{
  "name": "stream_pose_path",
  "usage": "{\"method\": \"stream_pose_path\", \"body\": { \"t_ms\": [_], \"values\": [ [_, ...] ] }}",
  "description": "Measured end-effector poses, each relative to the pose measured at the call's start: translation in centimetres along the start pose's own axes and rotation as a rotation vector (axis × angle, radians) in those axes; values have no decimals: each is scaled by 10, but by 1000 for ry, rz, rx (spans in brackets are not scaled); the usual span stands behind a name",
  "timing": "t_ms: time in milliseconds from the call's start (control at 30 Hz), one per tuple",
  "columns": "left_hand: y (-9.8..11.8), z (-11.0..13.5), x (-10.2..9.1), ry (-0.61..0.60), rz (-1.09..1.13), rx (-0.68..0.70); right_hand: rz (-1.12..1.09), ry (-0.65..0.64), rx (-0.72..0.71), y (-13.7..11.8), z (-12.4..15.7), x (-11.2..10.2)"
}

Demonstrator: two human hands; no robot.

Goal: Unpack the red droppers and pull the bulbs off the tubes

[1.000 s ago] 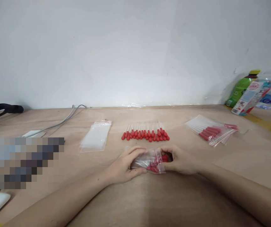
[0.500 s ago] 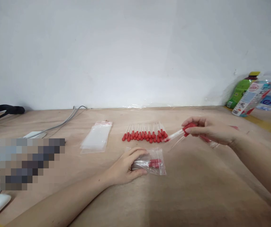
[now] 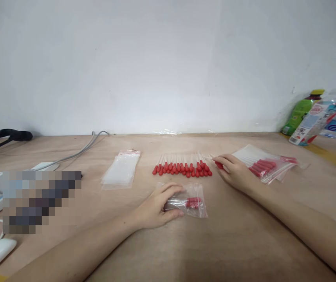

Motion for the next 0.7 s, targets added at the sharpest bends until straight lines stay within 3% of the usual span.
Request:
{"method": "stream_pose_path", "body": {
  "t_ms": [233,433,533,633,700],
  "values": [
    [0,0,1,-10,-1,2,37,-114,30,-6,2,2],
    [0,0,1,-17,-2,6,-48,-43,153,-2,3,-1],
    [0,0,1,-13,-10,-5,-105,56,166,-2,5,-9],
    [-1,1,1,-11,-24,-24,-183,194,163,-16,8,-27],
    [-1,2,1,-7,-26,-29,-250,103,99,-37,11,-31]
  ]
}}
Point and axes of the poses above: each hand's wrist, its own z-axis away from the middle knuckle, its own x-axis out of the palm, y = z × x, the point moved 6 cm from there along -z, towards the middle knuckle, and after that the axes turned 13 degrees about x, right-handed, at the moved point
